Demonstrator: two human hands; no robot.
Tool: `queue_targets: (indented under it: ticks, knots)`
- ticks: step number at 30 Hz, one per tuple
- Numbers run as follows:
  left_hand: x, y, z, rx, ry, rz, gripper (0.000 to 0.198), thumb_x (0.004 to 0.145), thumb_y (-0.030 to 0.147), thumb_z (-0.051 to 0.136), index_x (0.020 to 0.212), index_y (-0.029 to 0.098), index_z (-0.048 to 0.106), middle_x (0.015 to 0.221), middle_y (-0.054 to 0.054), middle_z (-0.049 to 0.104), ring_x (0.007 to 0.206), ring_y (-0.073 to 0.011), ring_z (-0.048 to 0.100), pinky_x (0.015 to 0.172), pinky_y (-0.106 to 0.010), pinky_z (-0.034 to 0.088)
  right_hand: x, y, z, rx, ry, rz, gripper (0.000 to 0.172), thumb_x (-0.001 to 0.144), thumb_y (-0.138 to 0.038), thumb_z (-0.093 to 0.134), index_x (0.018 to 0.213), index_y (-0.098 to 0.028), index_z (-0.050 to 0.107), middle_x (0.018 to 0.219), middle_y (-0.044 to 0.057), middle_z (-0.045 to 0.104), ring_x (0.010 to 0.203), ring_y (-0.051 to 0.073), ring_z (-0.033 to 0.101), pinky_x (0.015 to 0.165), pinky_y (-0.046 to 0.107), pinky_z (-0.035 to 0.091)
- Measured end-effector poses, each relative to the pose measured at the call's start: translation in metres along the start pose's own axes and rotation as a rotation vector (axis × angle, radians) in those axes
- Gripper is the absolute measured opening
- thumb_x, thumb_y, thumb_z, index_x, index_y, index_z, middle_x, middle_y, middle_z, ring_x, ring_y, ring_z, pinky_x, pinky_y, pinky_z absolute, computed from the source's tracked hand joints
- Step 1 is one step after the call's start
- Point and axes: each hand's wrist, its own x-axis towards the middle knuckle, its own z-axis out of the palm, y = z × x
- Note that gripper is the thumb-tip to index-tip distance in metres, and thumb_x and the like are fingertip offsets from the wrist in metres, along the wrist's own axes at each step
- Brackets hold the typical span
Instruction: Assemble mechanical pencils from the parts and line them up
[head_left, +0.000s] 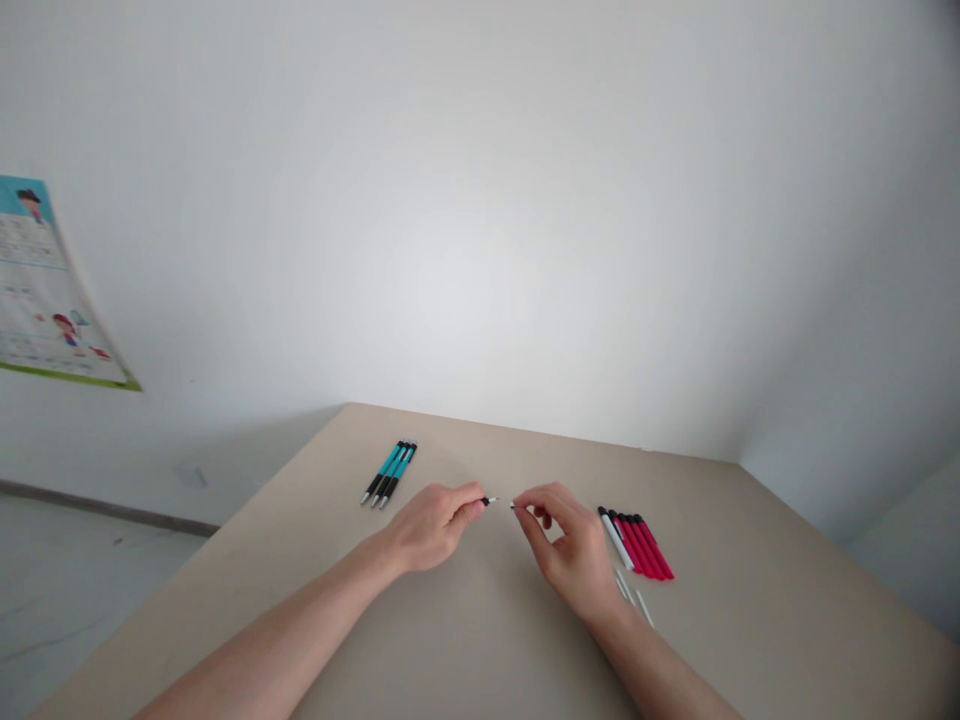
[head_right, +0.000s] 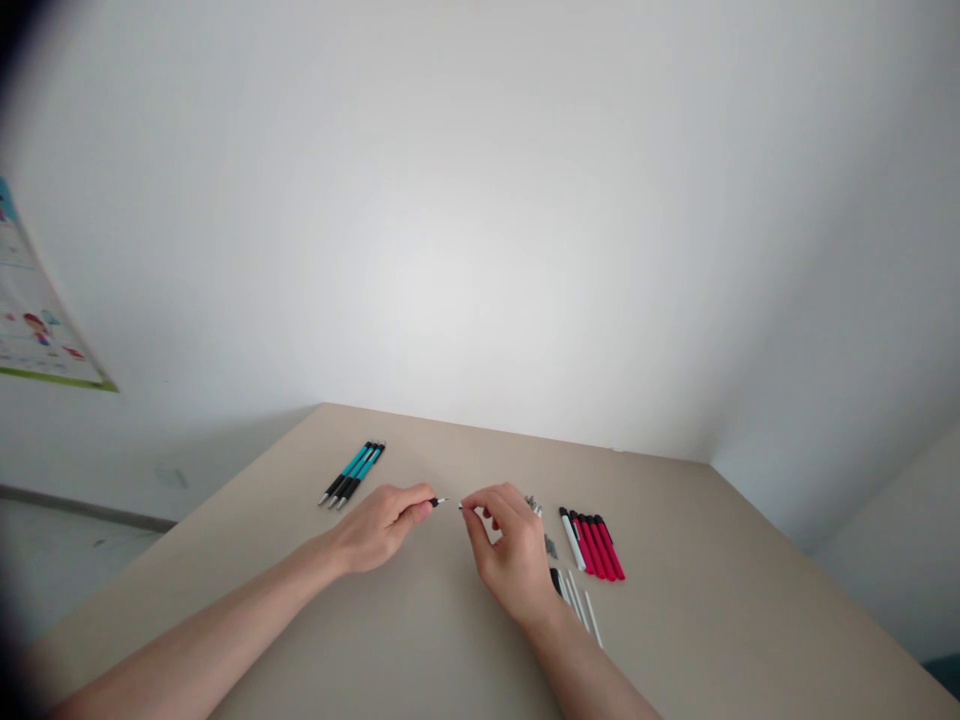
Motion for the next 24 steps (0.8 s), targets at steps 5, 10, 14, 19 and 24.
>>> queue_targets:
  ticks: [5,10,14,19,24]
  knots:
    - [0.0004,-0.0001,0.0015,0.01,-0.023,0.015,0.031,0.096,0.035,0.032,0.07,0.02,0.041,0.052,0.005,0.036,0.049,-0.0112,0.036,0.051,-0.023,0.022,0.0001,-0.002,-0.0013,0.03,0.003,-0.029,0.009,0.087,-0.018,0.054,0.084,-0.02,0.062,0.079,0.004,0.063,0.066,0.015,0.052,0.059,0.027,0.041]
    - [-0.0004,0.0028,0.0028,0.083,-0.018,0.08,0.027,0.095,0.03,0.033,0.073,0.02,0.044,0.054,0.005,0.038,0.049,-0.0116,0.038,0.052,-0.023,0.023,0.0011,-0.0058,-0.0033,0.054,-0.023,-0.072,0.009,0.086,-0.016,0.054,0.085,-0.019,0.062,0.079,0.004,0.063,0.068,0.015,0.052,0.059,0.027,0.041]
    - [-0.0018,0.0046,0.0009,0.19,0.015,0.157,0.025,0.093,0.029,0.038,0.074,0.019,0.048,0.058,0.003,0.047,0.054,-0.0123,0.043,0.054,-0.024,0.024,0.0009,-0.007,-0.0036,0.055,-0.049,-0.079,0.009,0.086,-0.015,0.055,0.085,-0.02,0.062,0.078,0.004,0.063,0.069,0.016,0.052,0.059,0.027,0.041]
    - [-0.0043,0.003,-0.0033,0.269,0.036,0.167,0.021,0.09,0.028,0.044,0.073,0.018,0.053,0.062,0.002,0.052,0.055,-0.012,0.045,0.055,-0.024,0.027,-0.0007,-0.0043,-0.0007,0.054,-0.061,-0.074,0.009,0.085,-0.015,0.054,0.085,-0.02,0.062,0.079,0.004,0.063,0.069,0.016,0.052,0.059,0.027,0.041]
    - [-0.0063,0.002,-0.0052,0.27,0.047,0.195,0.014,0.086,0.02,0.046,0.079,0.018,0.057,0.069,0.0,0.057,0.062,-0.0126,0.051,0.06,-0.023,0.032,-0.0013,-0.0014,0.0029,0.038,-0.092,-0.048,0.009,0.087,-0.017,0.054,0.086,-0.02,0.063,0.079,0.004,0.063,0.066,0.016,0.05,0.06,0.028,0.041]
